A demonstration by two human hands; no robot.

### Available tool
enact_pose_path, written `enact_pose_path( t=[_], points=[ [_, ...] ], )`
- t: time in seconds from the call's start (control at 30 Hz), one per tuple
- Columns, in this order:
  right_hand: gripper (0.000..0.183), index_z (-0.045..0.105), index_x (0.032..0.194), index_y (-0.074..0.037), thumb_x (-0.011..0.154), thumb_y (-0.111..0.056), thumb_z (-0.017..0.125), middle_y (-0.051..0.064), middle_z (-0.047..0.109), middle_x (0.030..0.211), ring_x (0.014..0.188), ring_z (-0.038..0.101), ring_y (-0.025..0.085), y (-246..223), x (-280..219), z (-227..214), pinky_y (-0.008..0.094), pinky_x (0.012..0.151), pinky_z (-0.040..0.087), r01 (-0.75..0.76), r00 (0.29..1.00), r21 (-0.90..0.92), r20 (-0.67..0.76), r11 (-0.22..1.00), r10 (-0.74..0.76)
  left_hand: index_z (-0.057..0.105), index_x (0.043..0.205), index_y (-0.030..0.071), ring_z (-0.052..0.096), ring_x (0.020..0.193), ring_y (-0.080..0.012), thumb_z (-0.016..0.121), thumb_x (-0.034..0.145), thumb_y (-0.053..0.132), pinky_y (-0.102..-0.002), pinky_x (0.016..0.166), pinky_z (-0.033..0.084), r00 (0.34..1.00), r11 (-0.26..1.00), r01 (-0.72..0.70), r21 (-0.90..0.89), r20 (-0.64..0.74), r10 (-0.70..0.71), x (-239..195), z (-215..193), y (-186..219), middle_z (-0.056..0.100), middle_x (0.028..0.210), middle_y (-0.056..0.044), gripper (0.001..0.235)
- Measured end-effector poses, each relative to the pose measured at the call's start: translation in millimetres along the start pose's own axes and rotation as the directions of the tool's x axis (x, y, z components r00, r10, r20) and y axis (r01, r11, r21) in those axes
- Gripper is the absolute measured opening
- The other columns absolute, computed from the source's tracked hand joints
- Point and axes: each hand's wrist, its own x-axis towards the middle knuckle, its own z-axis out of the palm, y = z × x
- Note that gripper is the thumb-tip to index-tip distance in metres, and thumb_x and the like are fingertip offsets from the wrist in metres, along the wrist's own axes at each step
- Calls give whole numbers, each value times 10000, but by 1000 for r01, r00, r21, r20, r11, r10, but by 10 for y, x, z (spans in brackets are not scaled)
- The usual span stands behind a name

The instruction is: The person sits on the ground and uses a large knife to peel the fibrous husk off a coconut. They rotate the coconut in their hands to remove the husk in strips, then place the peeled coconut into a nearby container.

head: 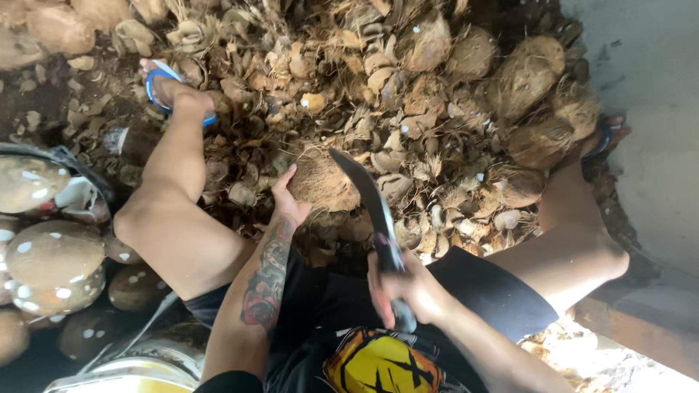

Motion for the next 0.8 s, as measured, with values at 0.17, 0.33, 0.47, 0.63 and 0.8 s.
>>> enact_pose_path(
  t=[0.17, 0.33, 0.47, 0.63, 0.8],
  points=[
    [178, 636, 681, -3, 669, 168, 590, 83, 607, 584, 430, 540, 223, -319, -175, 65, 322, 445, 490, 965, 227, -133, -10, 226, -974, 676, 1379, 59, 674, 1282, -430, 893, 768, 457, -615, 1102, 524, 998, 991, -18, 133, -57, 26, -365, 210, 59, 682, 1423, -215, 760],
    [341, 635, 482, -44, 758, -243, 612, 160, 668, 579, 777, 686, 377, 604, 758, -120, 469, 788, 535, 275, 945, -542, -1, 794, -328, 774, 1179, 126, 755, 1101, -375, 933, 708, 297, -506, 959, 593, 983, 966, -26, 258, -171, 72, 95, -306, -57, 775, 1220, -161, 526],
    [59, 551, 657, 29, 645, 0, 601, 199, 472, 385, 288, 564, 350, 971, 733, -155, 417, 338, 460, -82, 992, 106, -85, 991, 92, 801, 1057, 130, 745, 978, -375, 898, 667, 236, -513, 878, 603, 990, 927, -8, 374, -125, 60, 349, -806, -155, 762, 1086, -165, 416],
    [157, 650, 647, -45, 788, 23, 650, 73, 638, 542, 432, 617, 227, -58, 16, -218, 308, 468, 523, 753, 652, 1, 135, 658, -746, 753, 1171, 142, 715, 1161, -380, 914, 695, 295, -556, 1011, 561, 998, 973, 42, 228, -61, -29, 135, -402, -131, 736, 1225, -152, 526],
    [146, 707, 817, -20, 802, -152, 645, 134, 680, 637, 603, 687, 323, 449, 461, -265, 419, 590, 546, 597, 795, -307, 105, 741, -597, 691, 1297, 79, 640, 1319, -420, 839, 845, 408, -631, 1124, 503, 997, 986, 68, 152, -54, -61, 82, -230, -70, 681, 1401, -189, 577]
  ],
)
